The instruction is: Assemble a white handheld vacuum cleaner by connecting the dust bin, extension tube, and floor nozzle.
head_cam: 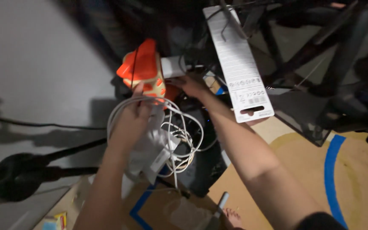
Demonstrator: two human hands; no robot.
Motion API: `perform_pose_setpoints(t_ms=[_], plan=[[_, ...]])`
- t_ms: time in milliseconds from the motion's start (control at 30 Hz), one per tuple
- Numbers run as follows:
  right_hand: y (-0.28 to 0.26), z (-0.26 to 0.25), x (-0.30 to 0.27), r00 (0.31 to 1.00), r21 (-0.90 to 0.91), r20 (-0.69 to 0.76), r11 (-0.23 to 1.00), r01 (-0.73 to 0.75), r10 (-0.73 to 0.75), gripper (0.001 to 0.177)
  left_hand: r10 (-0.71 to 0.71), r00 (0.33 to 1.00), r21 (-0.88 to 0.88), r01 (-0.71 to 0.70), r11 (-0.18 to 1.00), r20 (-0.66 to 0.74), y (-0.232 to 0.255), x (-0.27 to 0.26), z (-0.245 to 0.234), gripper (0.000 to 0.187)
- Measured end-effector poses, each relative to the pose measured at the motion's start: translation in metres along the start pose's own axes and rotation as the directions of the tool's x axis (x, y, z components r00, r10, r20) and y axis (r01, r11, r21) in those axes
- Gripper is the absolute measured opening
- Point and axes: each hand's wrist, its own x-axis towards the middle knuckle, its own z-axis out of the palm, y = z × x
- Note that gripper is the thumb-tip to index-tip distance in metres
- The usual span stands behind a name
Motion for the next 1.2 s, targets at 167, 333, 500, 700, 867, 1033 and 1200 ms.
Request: perform_pose_setpoints(t_ms=[167, 333, 500, 700, 867, 1033, 1200], plan=[[0.001, 0.001, 0.008, 0.999, -0.047, 0.021, 0.998, 0.043, -0.042, 0.049, 0.042, 0.999, 0.104, -0.04, 0.994, -0.015, 0.004, -0.004, 0.004, 0.054], [0.051, 0.041, 0.05, 0.975, 0.359, 0.021, 0.912, 0.2, -0.222, 0.039, 0.102, 0.985, 0.215, -0.07, 0.974, -0.141, -0.003, -0.009, 0.019, 0.055], [0.019, 0.014, 0.039, 0.964, 0.307, 0.004, 0.918, 0.252, -0.266, 0.04, 0.125, 0.982, 0.227, -0.091, 0.97, -0.143, -0.021, -0.004, 0.027, 0.06], [0.062, 0.052, 0.063, 0.987, 0.431, 0.041, 0.894, 0.126, -0.158, 0.043, 0.143, 0.972, 0.283, -0.086, 0.955, -0.188, -0.039, 0.006, 0.027, 0.064], [0.079, 0.063, 0.074, 0.991, 0.43, 0.006, 0.895, 0.119, -0.135, 0.044, 0.171, 0.961, 0.291, -0.103, 0.951, -0.219, -0.036, 0.018, 0.024, 0.077], [0.024, 0.026, 0.04, 0.998, 0.398, 0.05, 0.916, -0.054, 0.037, 0.047, -0.059, 0.985, 0.252, 0.099, 0.963, -0.162, -0.013, 0.011, 0.021, 0.08], [-0.009, 0.0, 0.02, 0.982, 0.157, 0.122, 0.974, -0.163, 0.144, 0.044, -0.022, 0.98, 0.34, 0.09, 0.936, -0.197, -0.033, 0.027, 0.018, 0.081]])
